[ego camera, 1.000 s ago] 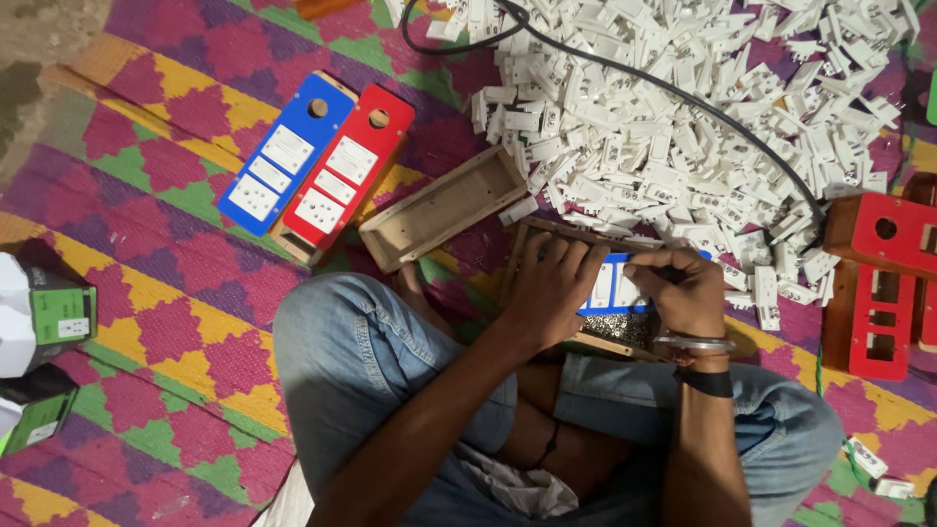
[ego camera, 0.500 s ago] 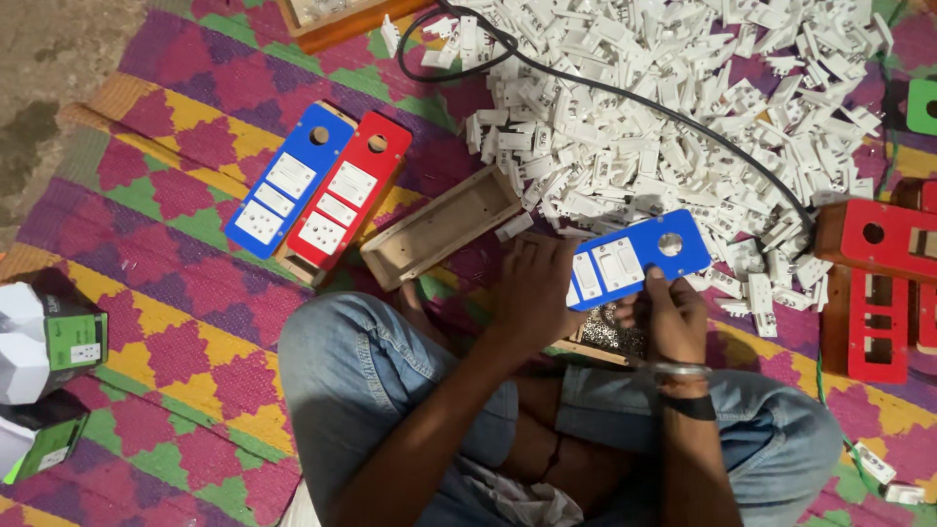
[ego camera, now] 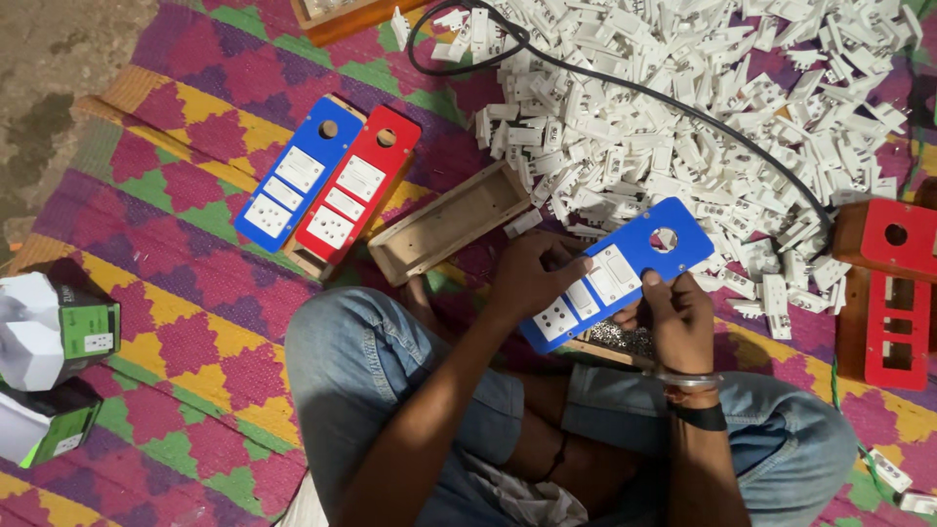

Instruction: The person sits on a mat and assembles electrical socket boards by inserting white plastic socket modules into red and blue plastic frames. They use a screwdriver to secure the modules with screws from a wooden box, then place the completed boards aside.

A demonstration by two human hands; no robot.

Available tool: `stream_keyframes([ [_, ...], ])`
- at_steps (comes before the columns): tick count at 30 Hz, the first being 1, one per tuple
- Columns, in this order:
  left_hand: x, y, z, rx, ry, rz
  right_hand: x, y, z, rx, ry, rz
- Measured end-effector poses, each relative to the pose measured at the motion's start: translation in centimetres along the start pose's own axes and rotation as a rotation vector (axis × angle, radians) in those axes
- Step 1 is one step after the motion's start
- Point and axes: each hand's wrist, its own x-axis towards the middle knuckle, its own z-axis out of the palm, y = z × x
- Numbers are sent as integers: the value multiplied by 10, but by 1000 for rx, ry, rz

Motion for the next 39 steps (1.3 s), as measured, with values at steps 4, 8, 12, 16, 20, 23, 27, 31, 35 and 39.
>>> stream_keyframes([
  [4,-1,7,-2,12,4,-29,-6,-6,4,-31,1,-41],
  [8,-7,23,-4,26,43,-20,-2,-8,5,106,5,-13],
  [12,-22,42,-7,341,16,536,8,-8,-4,123,66,39],
  [16,-29,59,-9,507,-238,649,13,-3,-15,159,37,41],
  [20,-30,64,-6,555,-416,480,15,2,-16,184,27,83],
  [23,-31,53,-2,570,-494,347,17,1,-16,106,37,87],
  [27,-23,26,6,232,-393,338,13,-2,-20,-240,78,-4],
  [31,-7,7,11,-327,-360,171,2,6,-23,-1011,7,-276],
  [35,-6,7,5,-819,-382,-36,-3,25,-15,-1141,-207,-321],
  [39,-14,12,-3,-1043,-352,-424,-5,38,-2,-1177,-147,-372],
])
